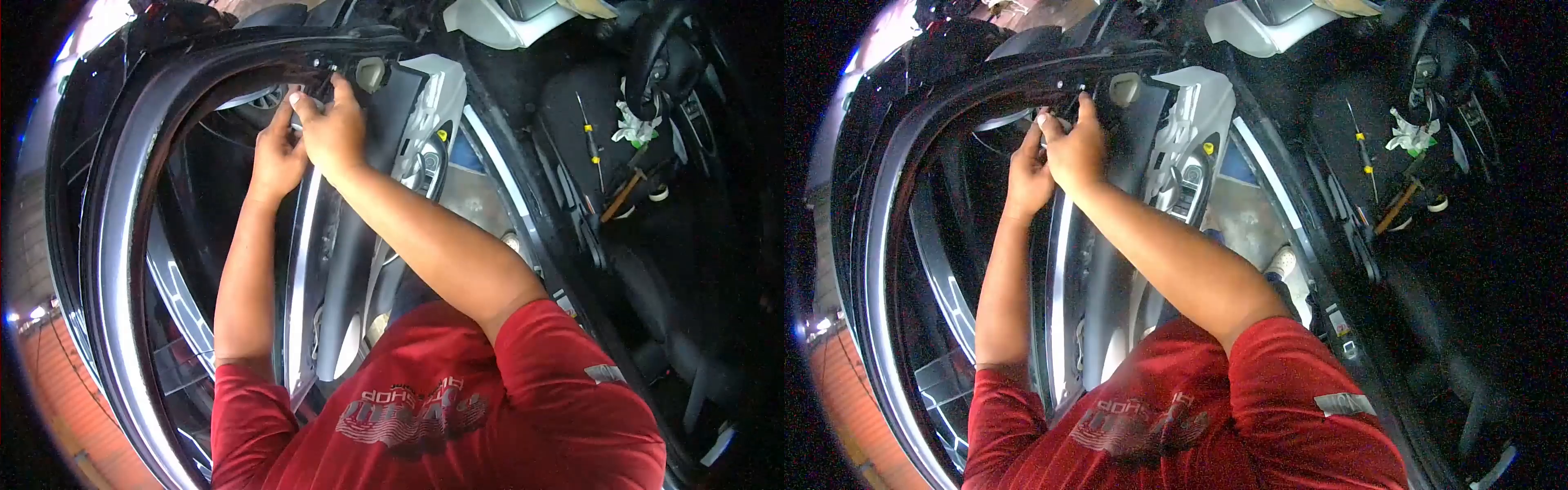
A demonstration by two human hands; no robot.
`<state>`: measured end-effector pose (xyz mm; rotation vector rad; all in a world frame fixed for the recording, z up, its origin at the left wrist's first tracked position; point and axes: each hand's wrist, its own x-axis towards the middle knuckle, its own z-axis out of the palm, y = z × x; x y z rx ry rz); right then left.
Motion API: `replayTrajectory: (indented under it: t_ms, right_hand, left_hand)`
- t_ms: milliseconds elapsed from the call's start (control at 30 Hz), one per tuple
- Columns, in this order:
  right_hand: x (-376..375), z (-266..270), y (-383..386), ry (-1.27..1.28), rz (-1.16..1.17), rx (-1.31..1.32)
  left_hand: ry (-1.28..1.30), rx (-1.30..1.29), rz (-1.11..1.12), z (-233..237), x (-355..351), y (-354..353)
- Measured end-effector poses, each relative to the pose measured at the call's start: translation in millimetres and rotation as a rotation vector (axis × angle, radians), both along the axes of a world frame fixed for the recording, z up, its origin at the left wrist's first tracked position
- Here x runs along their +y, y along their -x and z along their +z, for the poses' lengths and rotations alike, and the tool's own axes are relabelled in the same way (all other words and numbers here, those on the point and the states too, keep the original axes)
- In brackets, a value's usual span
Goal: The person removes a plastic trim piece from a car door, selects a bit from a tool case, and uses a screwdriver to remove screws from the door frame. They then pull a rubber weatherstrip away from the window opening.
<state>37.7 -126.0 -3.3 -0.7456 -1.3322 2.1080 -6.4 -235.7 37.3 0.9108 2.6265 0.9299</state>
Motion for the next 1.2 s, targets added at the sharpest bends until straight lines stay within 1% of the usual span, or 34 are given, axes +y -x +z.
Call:
replayTrajectory:
  t_ms: [67,133,167,200,267,300,433,500,533,600,633,667,733,767,833,900,933,967,1000,1100,1133,1200]
  right_hand:
    - [5.9,6.6,-5.3,0.075,0.088,-0.008]
    - [6.9,7.6,-4.5,0.062,0.079,-0.006]
    - [6.9,8.0,-4.5,0.051,0.064,-0.005]
    - [7.8,8.4,-4.9,0.051,0.069,-0.006]
    - [11.1,8.9,-5.8,0.019,0.086,-0.028]
    - [11.5,8.4,-5.3,0.002,0.093,-0.039]
    - [14.5,17.2,-9.0,-0.032,0.076,-0.054]
    - [23.1,21.7,-15.1,-0.071,0.178,-0.175]
    - [23.9,19.8,-15.3,-0.073,0.182,-0.175]
    - [24.5,14.2,-16.1,-0.059,0.137,-0.098]
    - [20.9,2.4,-8.1,-0.166,0.036,-0.106]
    - [20.4,-10.6,-0.9,-0.167,0.038,-0.106]
    - [25.2,-11.6,1.5,-0.049,0.116,0.071]
    - [24.5,-11.2,1.0,0.023,0.133,0.098]
    - [22.8,-15.9,3.4,0.047,0.126,0.139]
    - [21.6,-17.9,4.3,0.067,0.121,0.181]
    - [21.6,-17.7,4.5,0.123,0.111,0.196]
    - [21.2,-17.5,5.1,0.18,0.102,0.211]
    - [21.9,-17.8,5.0,0.181,0.105,0.211]
    - [22.3,-19.2,6.1,0.29,0.125,0.275]
    - [21.6,-20.3,6.5,0.29,0.13,0.274]
    - [22.7,-21.7,6.5,0.322,0.133,0.275]
  left_hand:
    - [-0.011,-0.019,0.032,2.4,1.9,-2.2]
    - [0.133,0.127,0.01,7.0,7.6,-4.2]
    - [0.103,0.201,-0.007,7.3,11.7,-6.1]
    - [0.103,0.2,-0.002,11.4,18.0,-8.4]
    - [0.188,0.178,0.039,16.8,27.4,-8.1]
    - [0.127,0.316,-0.012,13.3,29.2,-5.4]
    - [0.143,0.276,0.068,7.7,39.2,1.0]
    - [0.157,0.302,0.097,8.1,44.4,4.9]
    - [0.156,0.302,0.102,8.1,45.7,5.7]
    - [0.084,0.368,0.079,7.1,48.1,6.2]
    - [0.083,0.367,0.081,3.8,46.3,9.8]
    - [0.06,0.34,0.064,0.5,43.8,14.1]
    - [0.038,0.313,0.05,2.5,42.8,14.4]
    - [0.056,0.299,0.059,3.6,43.0,15.1]
    - [0.071,0.286,0.069,8.9,44.3,14.9]
    - [0.137,0.208,0.08,12.8,41.9,15.4]
    - [0.136,0.208,0.084,8.7,40.6,17.8]
    - [0.093,0.263,0.047,2.3,38.9,21.6]
    - [0.05,0.316,0.011,2.2,39.6,21.7]
    - [0.094,0.289,0.046,4.1,38.7,20.3]
    - [0.094,0.289,0.052,2.2,35.7,23.9]
    - [0.068,0.404,-0.091,2.3,33.4,33.5]
